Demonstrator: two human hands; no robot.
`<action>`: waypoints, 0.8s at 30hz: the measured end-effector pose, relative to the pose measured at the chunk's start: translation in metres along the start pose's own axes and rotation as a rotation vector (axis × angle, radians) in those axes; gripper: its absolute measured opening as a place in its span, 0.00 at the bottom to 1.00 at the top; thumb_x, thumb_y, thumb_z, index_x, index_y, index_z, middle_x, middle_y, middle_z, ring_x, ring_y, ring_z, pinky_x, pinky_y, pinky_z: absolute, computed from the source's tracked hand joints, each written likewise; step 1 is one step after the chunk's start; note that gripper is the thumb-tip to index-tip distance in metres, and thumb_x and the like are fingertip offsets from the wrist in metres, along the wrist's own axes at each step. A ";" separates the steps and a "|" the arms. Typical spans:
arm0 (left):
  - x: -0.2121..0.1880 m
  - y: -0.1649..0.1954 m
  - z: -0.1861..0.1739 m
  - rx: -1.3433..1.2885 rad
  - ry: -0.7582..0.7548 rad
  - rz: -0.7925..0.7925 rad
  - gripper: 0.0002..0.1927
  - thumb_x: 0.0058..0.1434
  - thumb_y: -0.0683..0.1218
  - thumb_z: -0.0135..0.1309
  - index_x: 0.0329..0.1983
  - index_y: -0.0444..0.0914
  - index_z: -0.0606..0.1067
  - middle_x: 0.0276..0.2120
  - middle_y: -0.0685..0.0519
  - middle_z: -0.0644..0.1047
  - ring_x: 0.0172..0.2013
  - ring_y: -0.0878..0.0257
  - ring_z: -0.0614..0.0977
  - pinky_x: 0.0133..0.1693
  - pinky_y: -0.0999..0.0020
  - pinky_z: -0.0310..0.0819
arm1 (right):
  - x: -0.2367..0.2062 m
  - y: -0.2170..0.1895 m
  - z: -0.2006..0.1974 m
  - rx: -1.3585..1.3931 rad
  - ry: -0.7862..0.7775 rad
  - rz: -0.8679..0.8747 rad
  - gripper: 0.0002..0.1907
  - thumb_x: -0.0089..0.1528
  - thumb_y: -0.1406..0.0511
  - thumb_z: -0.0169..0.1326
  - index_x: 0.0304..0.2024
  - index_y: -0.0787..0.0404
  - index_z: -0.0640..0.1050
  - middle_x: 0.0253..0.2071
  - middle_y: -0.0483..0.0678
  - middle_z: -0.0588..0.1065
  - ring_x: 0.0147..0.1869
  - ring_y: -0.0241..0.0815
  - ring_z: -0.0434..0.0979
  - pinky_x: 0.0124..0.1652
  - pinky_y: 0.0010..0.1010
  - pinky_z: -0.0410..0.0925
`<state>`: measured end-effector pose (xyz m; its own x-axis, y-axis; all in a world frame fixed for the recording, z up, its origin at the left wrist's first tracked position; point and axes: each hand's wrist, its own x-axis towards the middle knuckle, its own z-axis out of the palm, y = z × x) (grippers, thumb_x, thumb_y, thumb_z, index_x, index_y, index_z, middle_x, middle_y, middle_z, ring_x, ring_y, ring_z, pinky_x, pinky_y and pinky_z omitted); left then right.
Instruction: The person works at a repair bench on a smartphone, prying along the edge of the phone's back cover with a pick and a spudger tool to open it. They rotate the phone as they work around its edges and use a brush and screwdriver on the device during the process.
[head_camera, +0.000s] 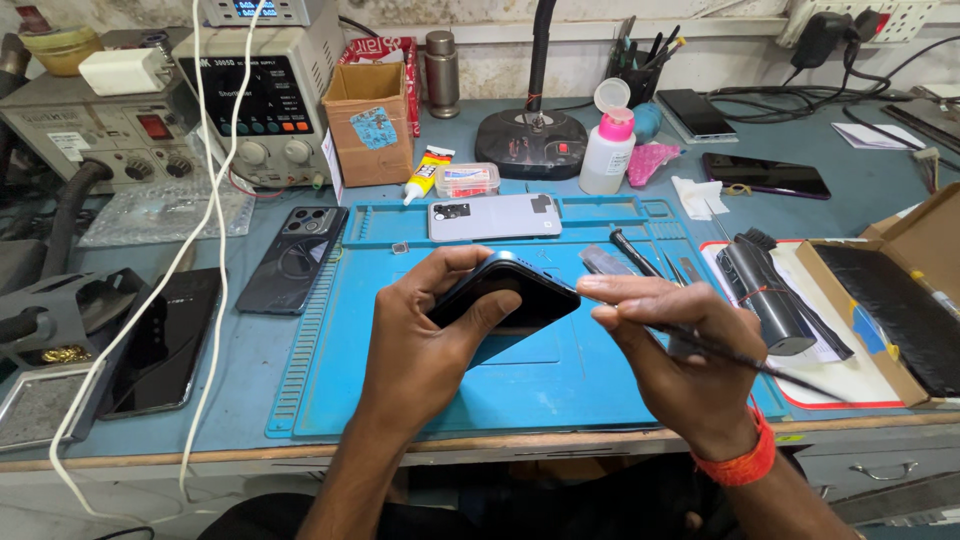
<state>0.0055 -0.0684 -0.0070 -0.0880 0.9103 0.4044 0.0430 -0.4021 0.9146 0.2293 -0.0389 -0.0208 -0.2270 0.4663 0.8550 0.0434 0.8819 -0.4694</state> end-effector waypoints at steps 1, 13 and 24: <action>-0.001 -0.001 0.000 0.008 0.000 0.017 0.17 0.58 0.40 0.65 0.50 0.32 0.78 0.38 0.51 0.85 0.38 0.70 0.84 0.41 0.73 0.82 | 0.001 -0.002 0.001 -0.041 -0.002 -0.022 0.10 0.65 0.77 0.59 0.43 0.64 0.71 0.48 0.61 0.81 0.56 0.49 0.85 0.55 0.37 0.78; -0.058 -0.021 -0.019 -0.023 0.001 0.388 0.15 0.56 0.32 0.65 0.44 0.35 0.77 0.41 0.48 0.85 0.44 0.60 0.88 0.46 0.65 0.85 | -0.016 -0.051 0.006 -0.163 -0.151 -0.347 0.19 0.59 0.75 0.60 0.48 0.61 0.67 0.45 0.60 0.79 0.51 0.58 0.84 0.46 0.44 0.79; -0.067 -0.025 -0.021 0.024 -0.004 0.528 0.15 0.57 0.37 0.67 0.44 0.40 0.75 0.42 0.50 0.85 0.48 0.55 0.89 0.58 0.54 0.80 | -0.035 -0.051 0.003 -0.243 -0.191 -0.327 0.17 0.60 0.71 0.62 0.48 0.55 0.72 0.46 0.51 0.81 0.52 0.52 0.85 0.48 0.42 0.80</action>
<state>-0.0111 -0.1213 -0.0568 -0.0445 0.5846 0.8101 0.1033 -0.8039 0.5858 0.2318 -0.1002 -0.0271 -0.4417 0.1597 0.8828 0.1620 0.9821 -0.0966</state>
